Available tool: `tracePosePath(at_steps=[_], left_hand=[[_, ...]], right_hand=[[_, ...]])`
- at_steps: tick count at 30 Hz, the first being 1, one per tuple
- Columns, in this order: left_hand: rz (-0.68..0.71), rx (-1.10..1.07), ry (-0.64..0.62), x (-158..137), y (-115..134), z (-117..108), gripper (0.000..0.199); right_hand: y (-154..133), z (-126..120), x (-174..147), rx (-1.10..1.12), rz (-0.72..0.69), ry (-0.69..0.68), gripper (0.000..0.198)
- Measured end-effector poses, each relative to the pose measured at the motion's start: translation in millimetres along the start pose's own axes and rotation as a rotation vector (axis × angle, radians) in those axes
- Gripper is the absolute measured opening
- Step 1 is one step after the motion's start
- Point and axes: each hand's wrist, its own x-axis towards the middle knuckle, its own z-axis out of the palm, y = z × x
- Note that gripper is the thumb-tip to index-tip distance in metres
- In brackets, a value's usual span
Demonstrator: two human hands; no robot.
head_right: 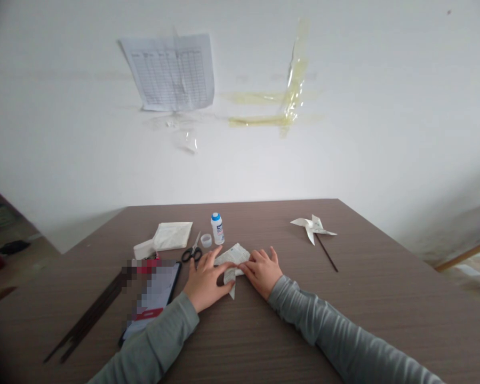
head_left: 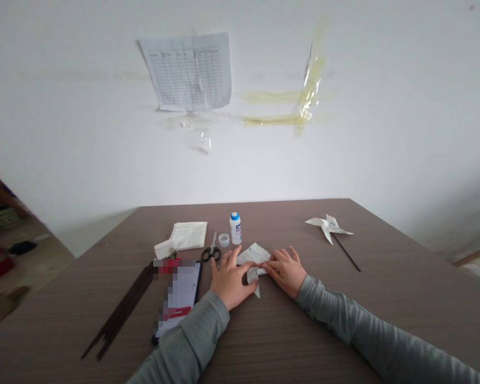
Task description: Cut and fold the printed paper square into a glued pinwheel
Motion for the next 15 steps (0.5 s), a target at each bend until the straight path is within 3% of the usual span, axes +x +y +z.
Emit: tracePosePath(at_steps=[3, 10, 15], left_hand=[[0.047, -0.014, 0.058, 0.2, -6.2, 7.7, 0.049], [0.053, -0.028, 0.087, 3.0, -14.6, 19.1, 0.066], [0.032, -0.011, 0.089, 2.7, -18.6, 21.3, 0.066]], right_hand=[[-4.2, -4.6, 0.5, -0.014, 0.004, -0.006, 0.036], [-6.7, -11.8, 0.8, 0.026, 0.021, -0.034, 0.040], [-4.4, -17.3, -0.1, 0.057, 0.016, -0.007, 0.047]])
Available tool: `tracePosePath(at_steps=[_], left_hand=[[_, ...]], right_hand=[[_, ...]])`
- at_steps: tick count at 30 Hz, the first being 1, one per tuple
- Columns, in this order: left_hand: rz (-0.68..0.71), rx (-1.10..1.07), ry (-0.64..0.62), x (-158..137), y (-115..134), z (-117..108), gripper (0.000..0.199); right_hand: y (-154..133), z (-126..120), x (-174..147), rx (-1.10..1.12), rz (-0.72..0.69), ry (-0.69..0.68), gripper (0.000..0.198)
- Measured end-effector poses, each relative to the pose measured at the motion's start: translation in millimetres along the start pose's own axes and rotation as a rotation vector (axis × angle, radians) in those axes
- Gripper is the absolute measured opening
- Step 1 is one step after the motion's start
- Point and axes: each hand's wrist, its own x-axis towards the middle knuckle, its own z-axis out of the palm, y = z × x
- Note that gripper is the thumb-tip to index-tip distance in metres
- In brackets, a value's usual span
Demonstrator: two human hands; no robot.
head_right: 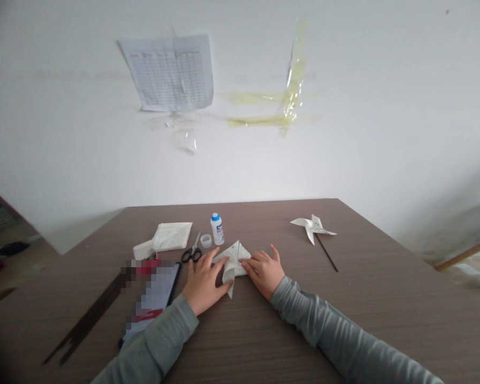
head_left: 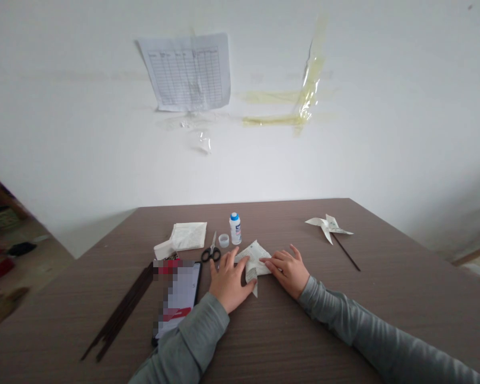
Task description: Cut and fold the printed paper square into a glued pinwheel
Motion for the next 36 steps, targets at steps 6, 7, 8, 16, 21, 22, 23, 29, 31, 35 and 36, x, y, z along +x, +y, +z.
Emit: tracePosePath(at_steps=[6, 7, 8, 16, 21, 22, 23, 29, 31, 35, 36], left_hand=[[-0.027, 0.020, -0.008, 0.5, -0.8, -1.8, 0.064], [-0.029, 0.020, -0.005, 0.7, -0.5, -2.2, 0.065], [-0.029, 0.019, -0.002, 0.9, -0.3, -2.5, 0.064], [0.000, 0.048, -0.012, 0.9, -1.4, -2.8, 0.057], [0.002, 0.071, 0.032, 2.0, -5.6, 1.6, 0.061], [0.003, 0.070, 0.043, 2.4, -7.0, 2.9, 0.061], [0.004, 0.068, 0.055, 2.9, -8.4, 4.2, 0.062], [0.037, 0.045, 0.118, 5.2, -9.9, 5.8, 0.056], [0.037, 0.029, 0.119, 5.4, -7.4, 4.3, 0.053], [0.050, -0.013, 0.127, 4.9, -2.0, 3.2, 0.049], [0.056, -0.022, 0.126, 4.6, -0.8, 3.3, 0.050]], right_hand=[[5.3, 2.1, -3.2, 0.085, 0.011, 0.061, 0.052], [7.2, 3.4, -3.3, 0.094, -0.001, 0.077, 0.052], [9.4, 4.4, -3.1, 0.098, -0.014, 0.096, 0.050], [24.6, -5.0, 6.3, 0.050, -0.082, 0.074, 0.059], [24.0, -6.1, 5.1, 0.060, -0.105, -0.059, 0.072], [22.7, -6.3, 4.3, 0.051, -0.101, -0.080, 0.071], [21.2, -6.9, 3.6, 0.038, -0.099, -0.097, 0.071], [11.9, -16.3, 3.5, -0.077, -0.077, -0.138, 0.062], [9.5, -18.4, 4.0, -0.095, -0.062, -0.157, 0.056], [5.8, -17.3, 3.2, -0.104, -0.034, -0.145, 0.047], [5.1, -16.1, 2.8, -0.104, -0.032, -0.128, 0.045]])
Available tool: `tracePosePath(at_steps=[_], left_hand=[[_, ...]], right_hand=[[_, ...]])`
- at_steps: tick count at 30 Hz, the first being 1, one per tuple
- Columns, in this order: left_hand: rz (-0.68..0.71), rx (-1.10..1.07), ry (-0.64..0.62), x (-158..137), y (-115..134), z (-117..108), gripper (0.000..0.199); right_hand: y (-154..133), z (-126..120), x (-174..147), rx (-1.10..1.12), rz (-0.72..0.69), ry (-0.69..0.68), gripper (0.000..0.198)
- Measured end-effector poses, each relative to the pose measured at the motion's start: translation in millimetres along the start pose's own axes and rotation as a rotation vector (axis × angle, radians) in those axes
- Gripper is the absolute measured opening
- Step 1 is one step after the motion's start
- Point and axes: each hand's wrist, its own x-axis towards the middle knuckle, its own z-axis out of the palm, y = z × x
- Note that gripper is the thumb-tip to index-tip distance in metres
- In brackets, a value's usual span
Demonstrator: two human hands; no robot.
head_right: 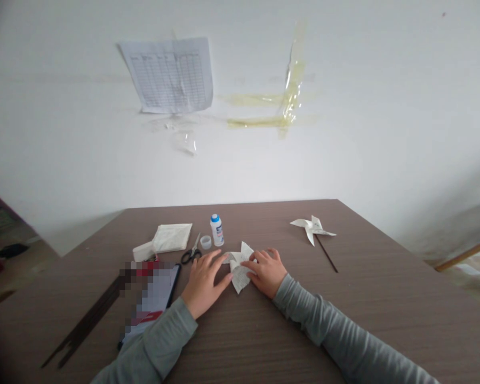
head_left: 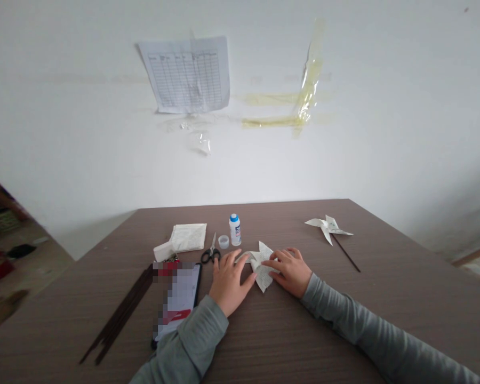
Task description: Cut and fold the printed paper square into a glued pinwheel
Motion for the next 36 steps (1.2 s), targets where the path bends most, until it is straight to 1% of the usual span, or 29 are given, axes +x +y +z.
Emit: tracePosePath(at_steps=[4, 7, 13, 17, 22, 27, 32, 34, 36], left_hand=[[0.002, -0.018, -0.033, -0.8, 4.4, -0.1, 0.051], [-0.013, -0.015, -0.068, -0.5, 7.1, -1.9, 0.054], [-0.032, 0.004, -0.132, -0.2, 9.9, -6.5, 0.058], [-0.038, 0.013, -0.155, -1.0, 10.9, -8.8, 0.061], [-0.026, -0.006, -0.151, -0.6, 10.7, -9.3, 0.060], [-0.016, -0.011, -0.143, -0.1, 10.1, -7.0, 0.060], [-0.017, 0.000, -0.147, -1.5, 7.8, -5.5, 0.060], [-0.010, 0.005, -0.139, -2.0, 6.5, -5.2, 0.059], [-0.008, 0.011, -0.138, -2.1, 6.2, -5.6, 0.059]], right_hand=[[-2.0, 5.4, -0.9, -0.006, -0.010, 0.071, 0.042], [-2.4, 8.2, -1.0, -0.022, -0.022, 0.086, 0.044], [-1.8, 13.0, -0.1, -0.002, -0.016, 0.100, 0.039], [-0.1, 14.3, 0.0, 0.022, 0.034, 0.072, 0.038], [-3.7, 7.3, 0.8, 0.038, 0.084, -0.013, 0.048], [-12.4, -1.7, 3.2, 0.032, 0.122, -0.084, 0.044], [-11.2, -2.9, 4.5, 0.083, 0.130, -0.100, 0.041], [-6.7, 0.0, 4.1, 0.106, 0.142, -0.078, 0.041], [-1.2, 4.2, 3.3, 0.131, 0.152, -0.056, 0.045]])
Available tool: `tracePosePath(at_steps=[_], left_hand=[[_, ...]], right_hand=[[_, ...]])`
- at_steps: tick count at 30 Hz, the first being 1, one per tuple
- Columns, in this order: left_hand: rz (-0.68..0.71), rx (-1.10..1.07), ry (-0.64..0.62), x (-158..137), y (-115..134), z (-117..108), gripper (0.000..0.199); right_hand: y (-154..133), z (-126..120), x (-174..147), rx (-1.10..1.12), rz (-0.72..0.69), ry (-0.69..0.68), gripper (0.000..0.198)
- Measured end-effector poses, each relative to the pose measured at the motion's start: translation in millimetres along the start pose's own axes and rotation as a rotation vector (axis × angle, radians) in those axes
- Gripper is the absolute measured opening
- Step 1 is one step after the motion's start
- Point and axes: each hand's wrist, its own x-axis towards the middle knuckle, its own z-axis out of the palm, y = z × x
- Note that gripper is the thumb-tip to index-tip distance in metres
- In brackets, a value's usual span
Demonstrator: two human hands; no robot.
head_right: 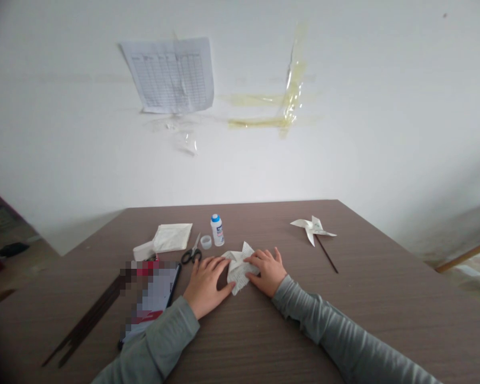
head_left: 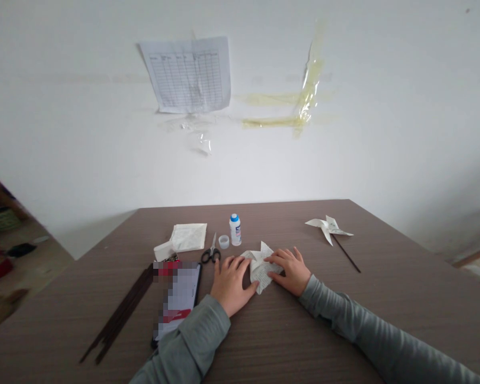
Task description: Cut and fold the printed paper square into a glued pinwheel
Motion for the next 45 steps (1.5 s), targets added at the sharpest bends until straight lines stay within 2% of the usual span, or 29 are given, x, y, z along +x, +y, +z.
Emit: tracePosePath(at_steps=[3, 6, 12, 18, 23, 29, 34, 41, 45], left_hand=[[-0.012, 0.005, -0.014, -0.1, 2.3, -2.0, 0.059], [-0.020, 0.010, -0.025, -0.2, 5.3, -4.4, 0.060], [-0.011, 0.000, -0.003, -0.9, 4.0, -4.9, 0.060], [-0.012, 0.013, 0.006, -2.1, 2.4, -3.9, 0.060], [-0.015, 0.014, 0.023, -3.0, 2.3, -0.7, 0.061], [-0.032, 0.019, 0.026, -3.8, -2.2, 2.9, 0.065], [-0.022, 0.046, 0.040, -5.5, -7.3, 2.1, 0.061], [-0.032, 0.052, -0.007, -6.9, -7.9, -5.9, 0.065], [-0.013, 0.050, -0.005, -8.1, -10.4, -8.3, 0.063]], right_hand=[[7.2, 5.3, 0.2, 0.015, -0.034, 0.028, 0.051], [8.0, 8.2, 0.3, -0.023, -0.081, 0.057, 0.046], [5.9, 8.4, 1.3, -0.037, -0.054, 0.031, 0.043], [23.0, 14.5, 4.2, 0.036, -0.062, 0.078, 0.048], [26.1, 18.5, 5.0, 0.000, -0.098, 0.087, 0.036], [21.7, 15.2, 4.2, -0.010, -0.079, 0.053, 0.035], [24.5, 15.3, 5.7, 0.027, -0.072, 0.085, 0.033], [28.3, 15.6, 9.3, 0.114, -0.038, 0.112, 0.046], [32.9, 7.2, 25.4, 0.176, -0.143, 0.113, 0.041]])
